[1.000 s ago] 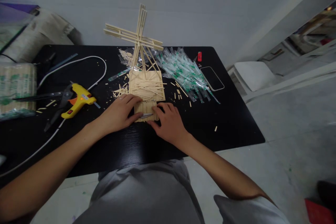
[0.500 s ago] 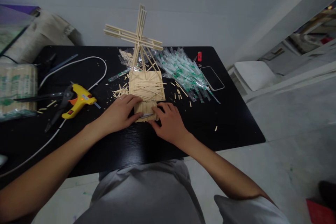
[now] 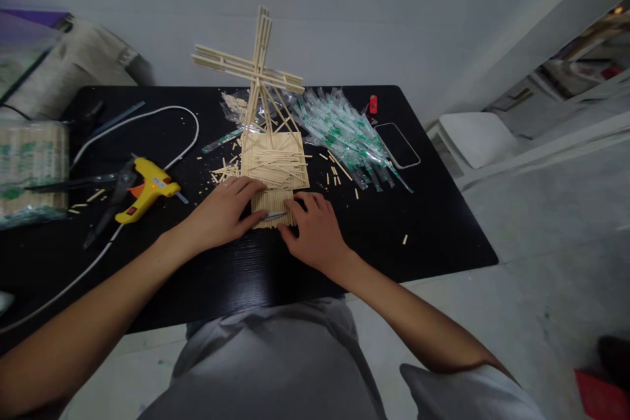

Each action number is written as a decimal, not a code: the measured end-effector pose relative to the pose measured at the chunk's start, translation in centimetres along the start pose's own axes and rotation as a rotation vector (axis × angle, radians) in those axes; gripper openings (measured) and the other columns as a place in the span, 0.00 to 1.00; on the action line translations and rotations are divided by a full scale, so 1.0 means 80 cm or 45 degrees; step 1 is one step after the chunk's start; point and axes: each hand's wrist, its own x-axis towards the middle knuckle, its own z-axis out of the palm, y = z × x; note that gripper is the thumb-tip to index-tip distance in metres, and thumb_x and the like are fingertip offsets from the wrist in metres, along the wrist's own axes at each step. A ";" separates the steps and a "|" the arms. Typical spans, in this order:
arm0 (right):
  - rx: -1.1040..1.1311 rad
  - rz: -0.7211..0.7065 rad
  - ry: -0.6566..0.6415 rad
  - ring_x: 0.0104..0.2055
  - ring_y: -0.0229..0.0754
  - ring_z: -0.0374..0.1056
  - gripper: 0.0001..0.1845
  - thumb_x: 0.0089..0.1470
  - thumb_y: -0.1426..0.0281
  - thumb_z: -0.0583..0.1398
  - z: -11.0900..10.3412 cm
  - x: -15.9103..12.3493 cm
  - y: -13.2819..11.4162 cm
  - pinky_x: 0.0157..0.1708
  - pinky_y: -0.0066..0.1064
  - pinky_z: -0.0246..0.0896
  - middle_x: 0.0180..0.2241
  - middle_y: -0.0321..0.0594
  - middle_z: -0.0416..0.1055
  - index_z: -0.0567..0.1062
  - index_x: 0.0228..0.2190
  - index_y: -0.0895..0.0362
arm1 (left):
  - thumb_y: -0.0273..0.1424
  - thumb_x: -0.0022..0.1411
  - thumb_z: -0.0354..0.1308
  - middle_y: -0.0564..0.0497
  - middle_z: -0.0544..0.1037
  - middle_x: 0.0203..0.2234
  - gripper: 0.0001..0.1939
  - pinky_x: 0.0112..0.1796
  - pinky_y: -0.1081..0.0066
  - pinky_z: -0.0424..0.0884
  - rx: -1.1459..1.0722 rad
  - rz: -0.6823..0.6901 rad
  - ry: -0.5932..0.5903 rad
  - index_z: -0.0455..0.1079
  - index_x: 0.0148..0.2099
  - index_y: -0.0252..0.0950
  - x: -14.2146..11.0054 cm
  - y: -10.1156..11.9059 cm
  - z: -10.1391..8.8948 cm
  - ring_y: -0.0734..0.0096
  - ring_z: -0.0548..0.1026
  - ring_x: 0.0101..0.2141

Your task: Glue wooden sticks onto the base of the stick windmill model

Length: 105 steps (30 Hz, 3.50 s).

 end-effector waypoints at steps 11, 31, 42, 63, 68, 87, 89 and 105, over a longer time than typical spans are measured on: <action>0.034 -0.015 0.021 0.58 0.60 0.65 0.22 0.60 0.64 0.67 0.003 0.000 0.003 0.56 0.53 0.64 0.55 0.52 0.73 0.77 0.53 0.58 | 0.39 0.71 0.57 0.39 0.75 0.53 0.21 0.54 0.50 0.69 0.017 -0.002 -0.001 0.66 0.60 0.35 0.000 0.000 0.000 0.48 0.72 0.53; 0.057 -0.080 -0.006 0.58 0.61 0.66 0.26 0.60 0.61 0.68 -0.005 0.000 0.011 0.58 0.56 0.66 0.55 0.53 0.73 0.76 0.56 0.58 | 0.40 0.70 0.58 0.39 0.75 0.52 0.22 0.55 0.49 0.70 0.000 -0.009 0.005 0.67 0.60 0.34 0.001 0.000 -0.001 0.48 0.73 0.52; 0.202 -0.180 0.012 0.56 0.55 0.71 0.18 0.63 0.64 0.64 -0.015 -0.004 0.031 0.59 0.53 0.68 0.52 0.50 0.76 0.77 0.53 0.57 | 0.41 0.70 0.59 0.39 0.75 0.52 0.22 0.55 0.51 0.69 0.025 -0.007 0.005 0.67 0.60 0.33 0.000 -0.001 0.001 0.48 0.73 0.52; 0.154 -0.226 0.007 0.57 0.55 0.69 0.17 0.65 0.66 0.64 -0.012 -0.004 0.029 0.59 0.51 0.67 0.52 0.48 0.77 0.78 0.53 0.56 | 0.42 0.71 0.57 0.39 0.75 0.52 0.22 0.55 0.50 0.69 0.024 -0.008 0.000 0.67 0.60 0.34 0.001 -0.002 0.002 0.47 0.73 0.53; 0.137 -0.229 0.022 0.56 0.55 0.69 0.16 0.64 0.67 0.64 -0.010 -0.004 0.028 0.57 0.51 0.68 0.51 0.47 0.77 0.79 0.52 0.55 | 0.41 0.71 0.57 0.39 0.75 0.52 0.21 0.55 0.51 0.69 0.020 -0.003 0.010 0.67 0.60 0.34 0.000 -0.002 0.002 0.48 0.72 0.53; 0.096 -0.210 0.060 0.59 0.58 0.67 0.18 0.64 0.66 0.63 -0.012 -0.007 0.013 0.59 0.54 0.67 0.56 0.54 0.72 0.77 0.53 0.58 | 0.40 0.71 0.58 0.39 0.76 0.52 0.21 0.54 0.50 0.70 0.006 -0.024 -0.011 0.67 0.60 0.34 0.001 -0.001 0.000 0.47 0.73 0.52; 0.100 -0.233 0.050 0.61 0.57 0.66 0.17 0.66 0.66 0.61 -0.011 -0.011 -0.001 0.60 0.54 0.66 0.57 0.53 0.72 0.77 0.54 0.56 | 0.40 0.71 0.58 0.40 0.76 0.52 0.21 0.54 0.50 0.70 -0.005 -0.020 -0.007 0.67 0.60 0.36 0.001 0.000 -0.001 0.48 0.73 0.52; 0.048 -0.302 -0.038 0.67 0.58 0.65 0.29 0.70 0.63 0.56 0.017 -0.032 -0.040 0.66 0.53 0.65 0.63 0.62 0.68 0.67 0.64 0.68 | 0.41 0.72 0.56 0.40 0.75 0.52 0.21 0.55 0.50 0.70 0.009 -0.016 -0.004 0.66 0.61 0.36 0.001 -0.002 0.001 0.48 0.72 0.53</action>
